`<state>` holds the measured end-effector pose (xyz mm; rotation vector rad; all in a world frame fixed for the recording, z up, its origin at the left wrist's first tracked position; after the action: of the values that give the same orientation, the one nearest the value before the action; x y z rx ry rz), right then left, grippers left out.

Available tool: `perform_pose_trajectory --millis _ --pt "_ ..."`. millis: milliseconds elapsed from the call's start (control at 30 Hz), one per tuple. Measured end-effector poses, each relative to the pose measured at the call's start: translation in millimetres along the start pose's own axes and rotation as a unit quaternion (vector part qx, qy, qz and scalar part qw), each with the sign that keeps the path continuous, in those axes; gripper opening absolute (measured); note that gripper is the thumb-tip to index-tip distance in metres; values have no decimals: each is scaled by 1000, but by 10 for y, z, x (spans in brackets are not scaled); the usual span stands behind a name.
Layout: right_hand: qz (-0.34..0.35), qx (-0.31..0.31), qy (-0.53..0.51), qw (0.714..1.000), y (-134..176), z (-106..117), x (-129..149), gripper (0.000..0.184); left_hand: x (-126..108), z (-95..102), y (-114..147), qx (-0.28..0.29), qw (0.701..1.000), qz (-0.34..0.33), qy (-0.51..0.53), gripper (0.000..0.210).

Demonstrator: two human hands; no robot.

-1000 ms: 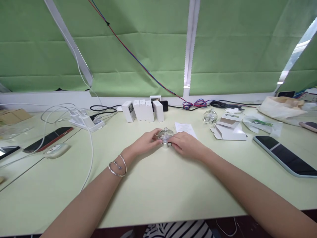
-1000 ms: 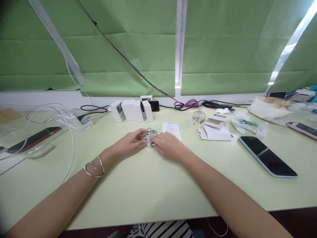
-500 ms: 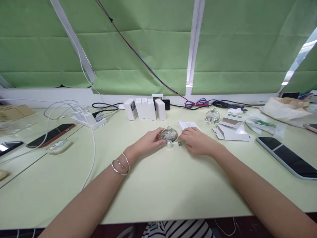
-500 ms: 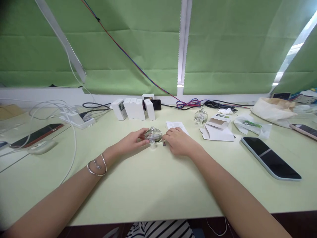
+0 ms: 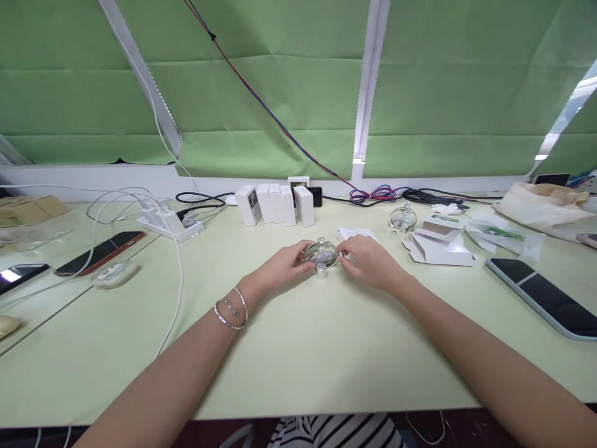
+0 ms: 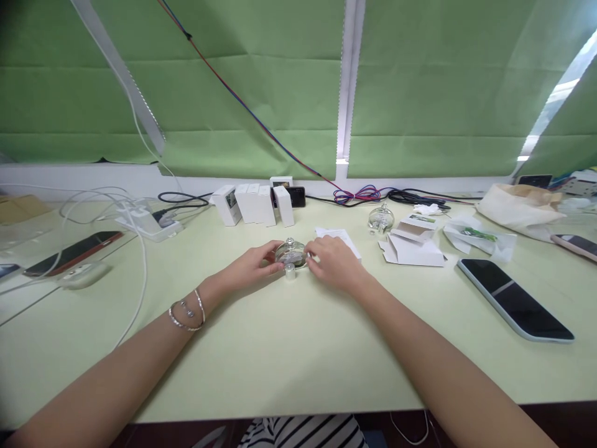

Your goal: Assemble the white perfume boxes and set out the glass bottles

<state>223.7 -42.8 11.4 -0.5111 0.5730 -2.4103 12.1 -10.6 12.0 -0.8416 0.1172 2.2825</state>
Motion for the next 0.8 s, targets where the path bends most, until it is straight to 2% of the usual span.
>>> perform_pose_trajectory --millis 100,200,400,700,800 --pt "-24 -158 -109 981 3 19 -9 12 -10 0 -3 4 1000 -7 4 39" --pt "-44 -213 -162 962 6 -23 50 8 -47 -3 2 12 1000 -16 0 39" --pt "-83 -212 -209 951 8 -89 164 10 -164 -36 23 38 999 -32 -9 36" --pt "-39 -125 -241 962 8 -102 65 14 -201 -47 18 47 998 -40 -12 40" --pt "-48 -141 -264 953 11 -115 58 14 -209 -46 21 48 998 -38 -4 39"
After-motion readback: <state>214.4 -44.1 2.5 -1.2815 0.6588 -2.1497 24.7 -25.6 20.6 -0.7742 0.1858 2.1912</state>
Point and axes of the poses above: each hand's wrist, its own y-axis away from the middle knuckle, its own z-axis out of the back of the hand, x = y × z, the point moved 1 cm from there along -y, towards the middle knuckle, and after that the axes turned 2 degrees about -y, right-handed, at the moved point
